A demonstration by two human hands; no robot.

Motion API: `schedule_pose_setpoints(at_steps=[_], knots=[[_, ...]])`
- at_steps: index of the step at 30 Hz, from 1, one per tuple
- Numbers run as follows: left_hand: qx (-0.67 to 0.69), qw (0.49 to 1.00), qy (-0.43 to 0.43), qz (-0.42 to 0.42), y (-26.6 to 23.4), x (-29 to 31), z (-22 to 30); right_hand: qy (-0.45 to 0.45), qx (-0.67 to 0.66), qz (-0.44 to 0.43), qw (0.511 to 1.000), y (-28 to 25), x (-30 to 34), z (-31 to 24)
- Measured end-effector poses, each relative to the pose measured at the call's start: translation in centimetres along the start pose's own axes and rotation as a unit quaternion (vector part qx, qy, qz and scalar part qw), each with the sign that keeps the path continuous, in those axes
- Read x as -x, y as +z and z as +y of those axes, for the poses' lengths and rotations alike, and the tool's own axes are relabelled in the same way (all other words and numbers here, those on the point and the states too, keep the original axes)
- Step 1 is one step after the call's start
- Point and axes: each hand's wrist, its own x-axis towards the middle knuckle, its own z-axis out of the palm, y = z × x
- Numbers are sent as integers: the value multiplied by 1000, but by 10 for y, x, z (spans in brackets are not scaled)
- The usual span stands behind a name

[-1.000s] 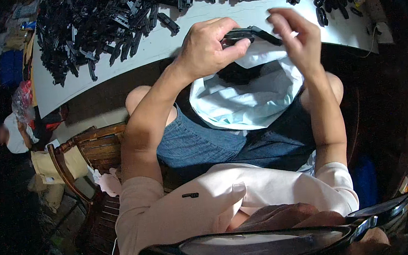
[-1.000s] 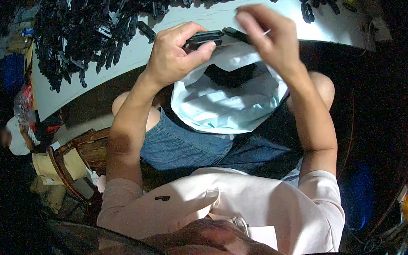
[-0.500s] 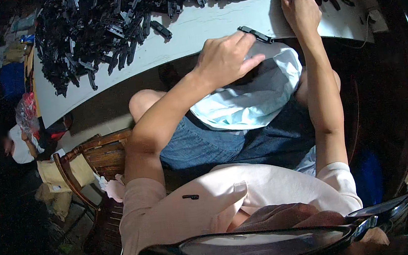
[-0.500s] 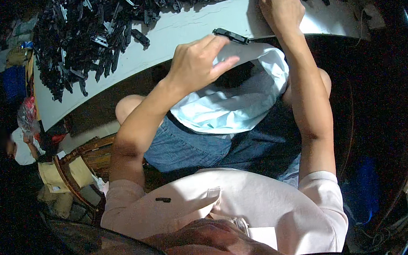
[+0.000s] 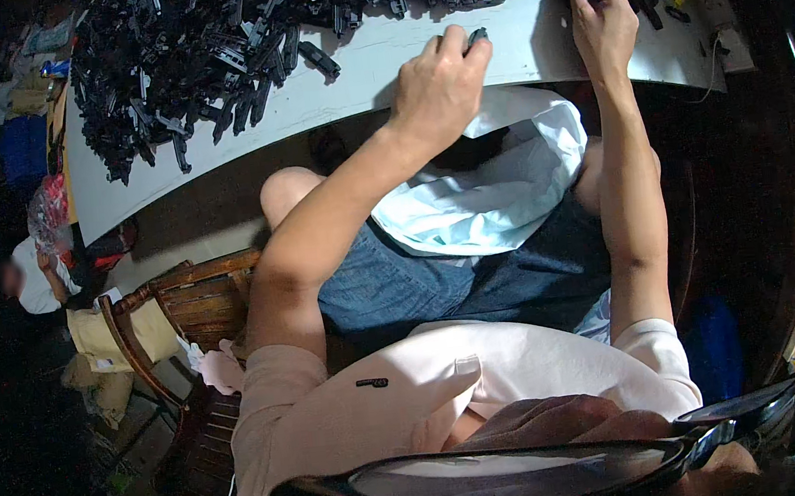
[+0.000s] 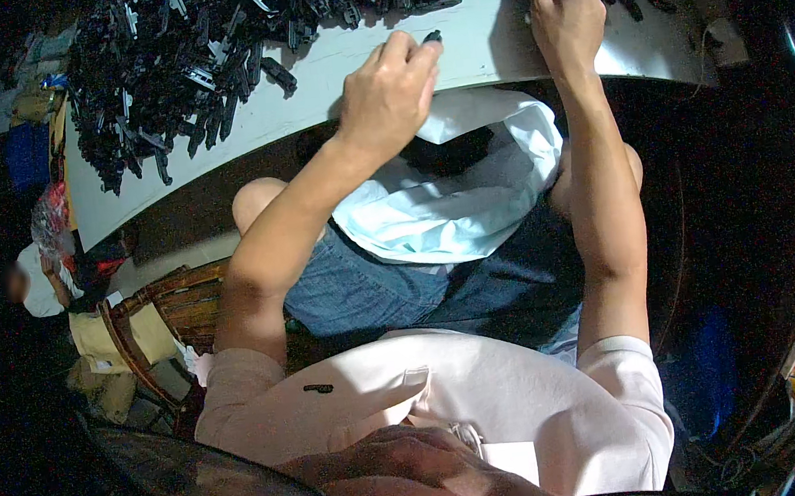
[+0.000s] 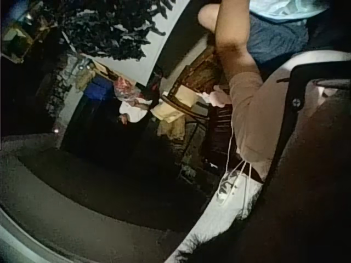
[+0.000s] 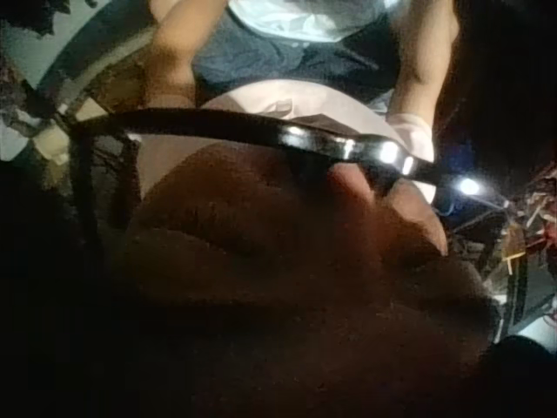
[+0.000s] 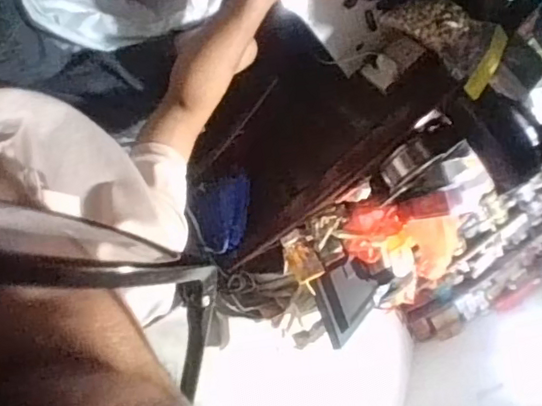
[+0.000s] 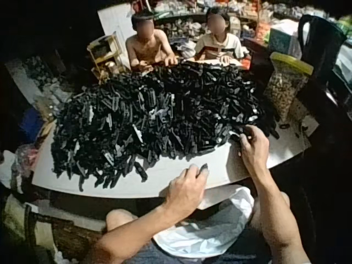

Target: The person assembles small plastic components by picking pieces from the table, fitting them together by hand, and dropping the finished parts into a bag.

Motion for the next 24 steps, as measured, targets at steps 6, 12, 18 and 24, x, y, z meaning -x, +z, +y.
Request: schedule_pose_setpoints(at_steps=[6,12,18,24], knots=[[20,998,-57,-10,-15,6,-23,-42,-192,-43,980,0,21,-33],[21,992,-108,-59,-30,9,-36,-175,-238,-199,934,-9,65,-106],[286,922,-218,-144,-47,11,-35,-237,-215,-206,925,-8,76,-116],[416,882,-161,-152,-45,22,-48,-292,-203,-222,908,-7,77,-119]])
